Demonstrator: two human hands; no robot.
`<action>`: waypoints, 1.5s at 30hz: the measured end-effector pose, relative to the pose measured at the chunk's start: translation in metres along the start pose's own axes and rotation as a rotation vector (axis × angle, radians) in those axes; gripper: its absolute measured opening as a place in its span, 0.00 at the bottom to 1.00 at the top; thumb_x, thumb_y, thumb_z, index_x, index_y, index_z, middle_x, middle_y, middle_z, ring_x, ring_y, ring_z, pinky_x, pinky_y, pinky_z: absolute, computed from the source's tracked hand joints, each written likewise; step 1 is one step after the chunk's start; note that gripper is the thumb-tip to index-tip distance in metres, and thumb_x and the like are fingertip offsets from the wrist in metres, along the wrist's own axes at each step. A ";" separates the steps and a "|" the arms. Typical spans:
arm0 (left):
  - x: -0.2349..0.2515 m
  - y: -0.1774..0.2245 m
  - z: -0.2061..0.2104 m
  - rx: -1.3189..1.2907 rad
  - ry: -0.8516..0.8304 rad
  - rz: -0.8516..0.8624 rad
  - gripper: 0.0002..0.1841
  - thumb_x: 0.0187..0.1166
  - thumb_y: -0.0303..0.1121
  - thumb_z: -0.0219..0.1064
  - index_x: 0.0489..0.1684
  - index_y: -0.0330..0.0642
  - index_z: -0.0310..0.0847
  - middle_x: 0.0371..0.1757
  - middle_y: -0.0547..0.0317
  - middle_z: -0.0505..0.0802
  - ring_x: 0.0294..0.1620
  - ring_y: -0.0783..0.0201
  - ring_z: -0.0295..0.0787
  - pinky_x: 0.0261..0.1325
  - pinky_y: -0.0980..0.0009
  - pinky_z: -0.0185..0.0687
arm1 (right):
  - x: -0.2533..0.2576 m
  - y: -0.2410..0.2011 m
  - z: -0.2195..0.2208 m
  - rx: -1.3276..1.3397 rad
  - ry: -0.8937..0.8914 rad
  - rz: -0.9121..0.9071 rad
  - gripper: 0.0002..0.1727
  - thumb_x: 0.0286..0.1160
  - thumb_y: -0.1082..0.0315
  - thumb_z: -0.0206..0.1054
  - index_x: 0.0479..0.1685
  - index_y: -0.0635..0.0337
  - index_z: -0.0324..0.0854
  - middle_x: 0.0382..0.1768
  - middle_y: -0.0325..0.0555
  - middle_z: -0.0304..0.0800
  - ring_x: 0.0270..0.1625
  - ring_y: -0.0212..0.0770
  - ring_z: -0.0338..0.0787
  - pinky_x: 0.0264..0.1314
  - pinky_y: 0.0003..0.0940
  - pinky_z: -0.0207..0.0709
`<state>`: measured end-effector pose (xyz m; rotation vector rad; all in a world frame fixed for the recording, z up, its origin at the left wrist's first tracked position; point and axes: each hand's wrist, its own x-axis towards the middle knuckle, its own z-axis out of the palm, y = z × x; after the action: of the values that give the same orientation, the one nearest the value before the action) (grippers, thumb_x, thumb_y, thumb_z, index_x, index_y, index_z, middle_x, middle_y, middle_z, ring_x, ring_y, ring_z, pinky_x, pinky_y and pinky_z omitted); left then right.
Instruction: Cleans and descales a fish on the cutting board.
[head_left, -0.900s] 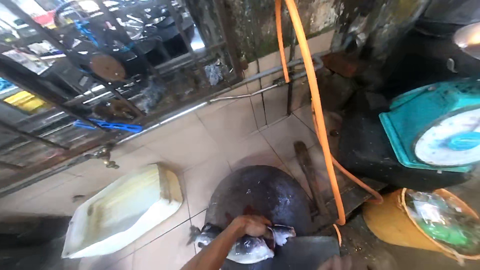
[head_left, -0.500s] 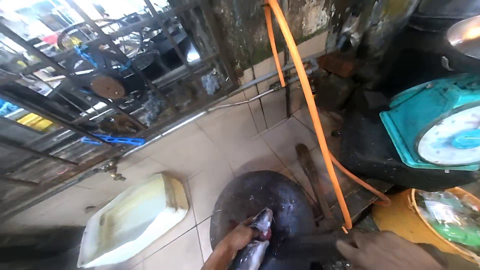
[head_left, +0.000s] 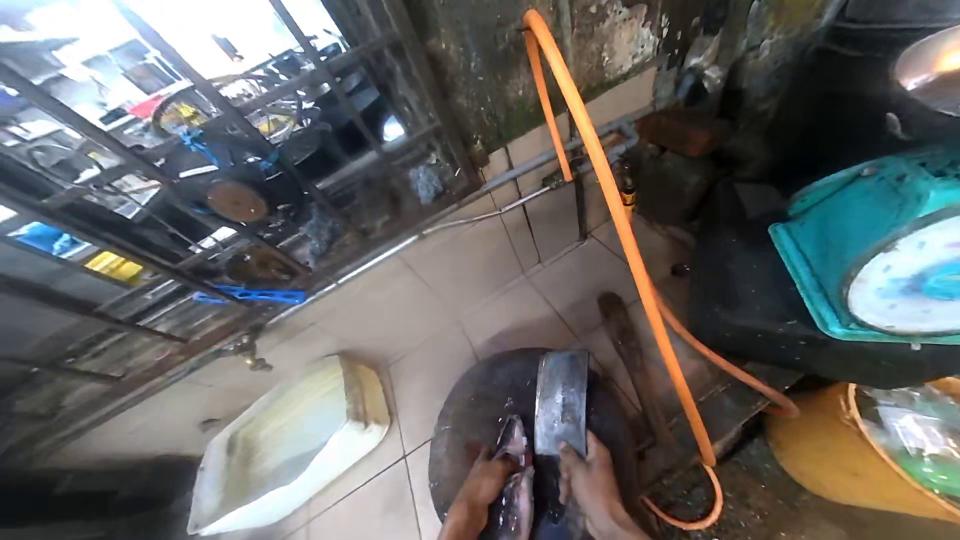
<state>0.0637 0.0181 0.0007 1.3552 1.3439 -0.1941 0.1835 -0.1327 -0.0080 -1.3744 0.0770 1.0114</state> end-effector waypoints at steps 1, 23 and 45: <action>0.000 -0.001 -0.001 -0.003 -0.021 -0.006 0.31 0.74 0.40 0.73 0.78 0.43 0.72 0.58 0.47 0.92 0.57 0.54 0.91 0.60 0.51 0.88 | 0.002 0.007 0.008 0.045 0.025 0.002 0.18 0.85 0.68 0.62 0.69 0.63 0.72 0.19 0.50 0.79 0.15 0.45 0.82 0.18 0.42 0.82; 0.006 -0.006 -0.007 -0.071 -0.077 0.017 0.22 0.85 0.41 0.65 0.72 0.41 0.74 0.48 0.51 0.94 0.46 0.59 0.93 0.51 0.59 0.91 | -0.008 0.023 0.065 0.130 0.153 0.063 0.16 0.84 0.72 0.62 0.67 0.64 0.73 0.21 0.54 0.86 0.17 0.48 0.87 0.19 0.44 0.86; 0.010 -0.020 -0.026 -0.013 -0.187 0.131 0.30 0.84 0.39 0.58 0.86 0.40 0.61 0.72 0.48 0.86 0.68 0.58 0.86 0.69 0.55 0.84 | 0.011 0.019 0.041 -0.598 -0.096 -0.107 0.22 0.76 0.59 0.67 0.70 0.48 0.81 0.54 0.44 0.94 0.55 0.42 0.93 0.61 0.51 0.87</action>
<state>0.0373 0.0379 -0.0098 1.3731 1.0954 -0.2173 0.1579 -0.0953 -0.0185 -1.8418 -0.3966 1.0511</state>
